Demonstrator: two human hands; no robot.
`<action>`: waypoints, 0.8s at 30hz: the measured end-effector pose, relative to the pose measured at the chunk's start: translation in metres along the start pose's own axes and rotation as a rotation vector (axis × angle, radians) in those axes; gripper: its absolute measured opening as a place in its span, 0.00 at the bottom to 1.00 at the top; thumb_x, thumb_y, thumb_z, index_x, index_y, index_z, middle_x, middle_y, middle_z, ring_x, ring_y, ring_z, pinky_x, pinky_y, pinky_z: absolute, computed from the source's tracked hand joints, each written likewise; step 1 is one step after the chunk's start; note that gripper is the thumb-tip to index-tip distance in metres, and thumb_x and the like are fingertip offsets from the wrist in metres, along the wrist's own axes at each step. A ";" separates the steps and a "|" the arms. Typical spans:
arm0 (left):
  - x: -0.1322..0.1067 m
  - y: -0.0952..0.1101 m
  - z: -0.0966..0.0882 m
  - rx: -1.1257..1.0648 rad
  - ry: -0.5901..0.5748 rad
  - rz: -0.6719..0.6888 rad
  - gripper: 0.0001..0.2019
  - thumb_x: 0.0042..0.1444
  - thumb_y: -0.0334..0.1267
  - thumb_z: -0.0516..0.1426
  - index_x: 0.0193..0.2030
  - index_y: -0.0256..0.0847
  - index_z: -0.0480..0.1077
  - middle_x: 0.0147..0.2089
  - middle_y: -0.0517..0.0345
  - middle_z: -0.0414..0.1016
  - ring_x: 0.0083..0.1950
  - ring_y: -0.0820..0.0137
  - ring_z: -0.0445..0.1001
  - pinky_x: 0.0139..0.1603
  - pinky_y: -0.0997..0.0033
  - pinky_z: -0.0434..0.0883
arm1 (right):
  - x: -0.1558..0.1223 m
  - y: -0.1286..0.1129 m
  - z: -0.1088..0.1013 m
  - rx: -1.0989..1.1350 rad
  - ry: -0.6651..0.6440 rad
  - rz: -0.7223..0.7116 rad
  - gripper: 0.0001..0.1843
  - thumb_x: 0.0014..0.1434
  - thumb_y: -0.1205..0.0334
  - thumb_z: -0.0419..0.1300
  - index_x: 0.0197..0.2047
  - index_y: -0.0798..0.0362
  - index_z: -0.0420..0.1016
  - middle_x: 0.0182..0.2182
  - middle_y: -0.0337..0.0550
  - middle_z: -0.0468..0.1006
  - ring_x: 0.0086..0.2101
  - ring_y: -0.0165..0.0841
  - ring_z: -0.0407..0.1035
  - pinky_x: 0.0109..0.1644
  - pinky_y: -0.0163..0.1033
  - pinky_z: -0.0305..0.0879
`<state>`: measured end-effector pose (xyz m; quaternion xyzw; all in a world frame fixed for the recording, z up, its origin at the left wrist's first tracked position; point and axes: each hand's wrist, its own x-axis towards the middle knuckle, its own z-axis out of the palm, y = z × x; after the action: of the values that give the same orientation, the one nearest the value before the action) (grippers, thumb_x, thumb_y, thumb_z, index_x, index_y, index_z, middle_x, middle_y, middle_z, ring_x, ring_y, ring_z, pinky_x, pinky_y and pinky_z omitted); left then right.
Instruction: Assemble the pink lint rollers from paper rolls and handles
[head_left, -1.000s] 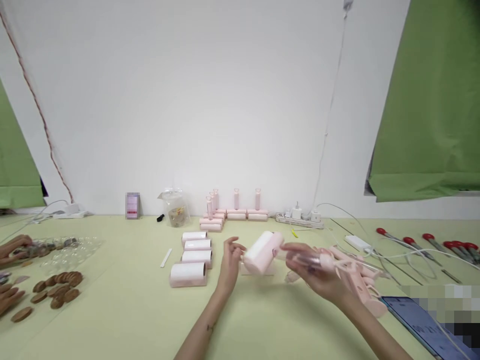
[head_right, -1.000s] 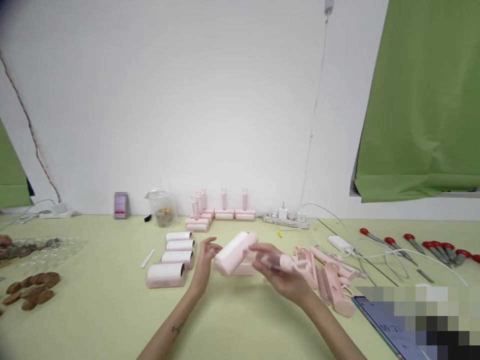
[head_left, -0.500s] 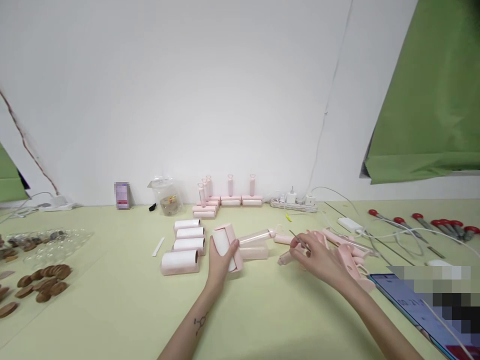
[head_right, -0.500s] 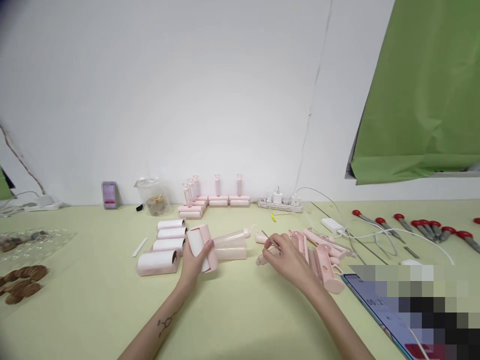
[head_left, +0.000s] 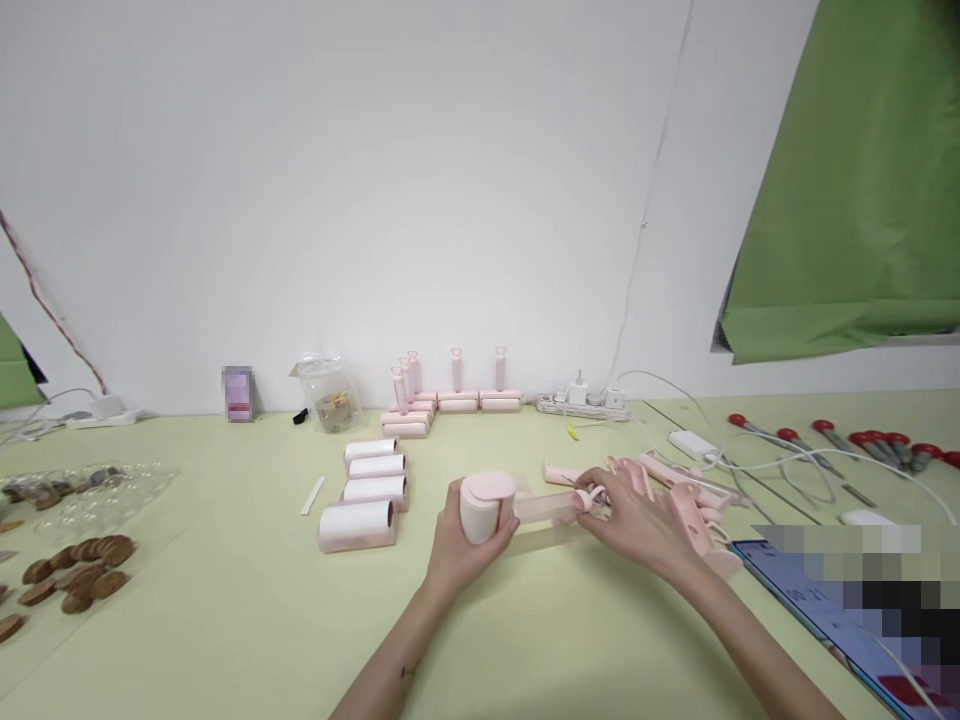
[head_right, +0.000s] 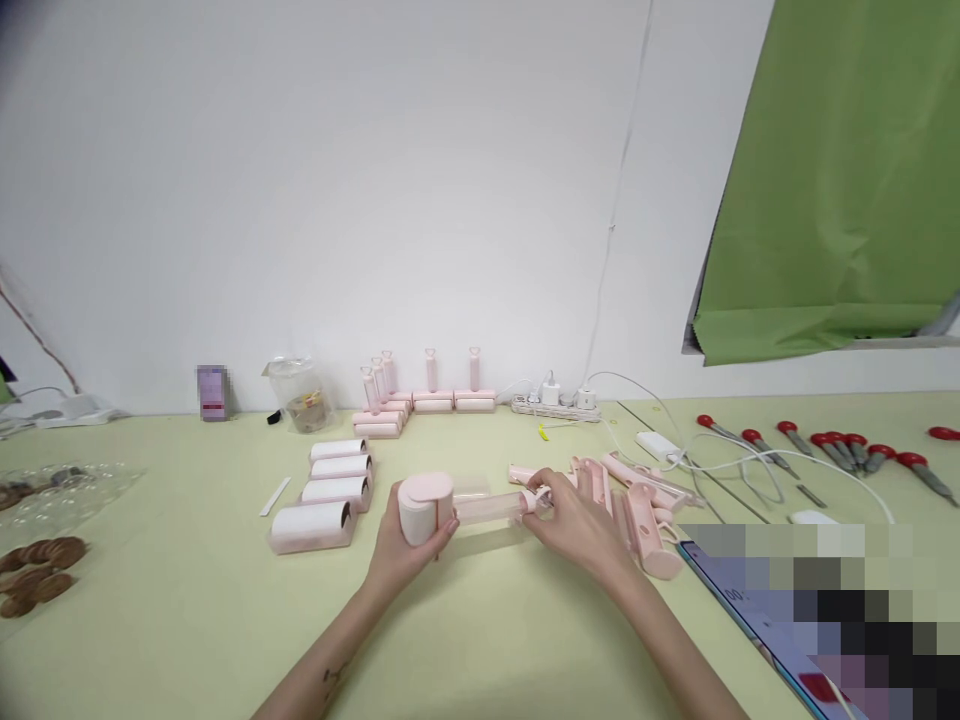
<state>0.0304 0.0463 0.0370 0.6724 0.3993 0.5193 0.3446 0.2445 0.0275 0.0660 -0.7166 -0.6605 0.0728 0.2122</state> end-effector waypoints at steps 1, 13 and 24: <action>0.001 0.000 -0.001 -0.019 -0.021 -0.014 0.20 0.44 0.43 0.59 0.41 0.42 0.55 0.33 0.59 0.70 0.33 0.69 0.71 0.33 0.71 0.68 | -0.001 0.000 -0.002 -0.008 -0.013 -0.041 0.15 0.50 0.49 0.49 0.40 0.45 0.63 0.29 0.37 0.72 0.28 0.35 0.67 0.25 0.33 0.54; 0.008 -0.001 -0.012 -0.279 -0.220 -0.099 0.17 0.45 0.42 0.59 0.39 0.42 0.57 0.30 0.61 0.69 0.28 0.70 0.71 0.29 0.70 0.69 | 0.003 -0.002 0.010 -0.046 0.012 -0.189 0.27 0.60 0.48 0.35 0.20 0.48 0.66 0.20 0.38 0.74 0.35 0.40 0.69 0.41 0.40 0.57; 0.020 -0.010 -0.023 -0.400 0.164 -0.239 0.20 0.39 0.45 0.61 0.36 0.40 0.58 0.25 0.61 0.71 0.24 0.70 0.72 0.24 0.70 0.71 | 0.025 0.053 0.008 -0.178 0.278 -0.159 0.15 0.53 0.62 0.46 0.42 0.49 0.68 0.36 0.47 0.73 0.34 0.40 0.67 0.27 0.36 0.57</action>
<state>0.0089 0.0698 0.0417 0.4944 0.3918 0.5964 0.4964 0.2923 0.0520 0.0419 -0.6812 -0.6832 -0.1027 0.2421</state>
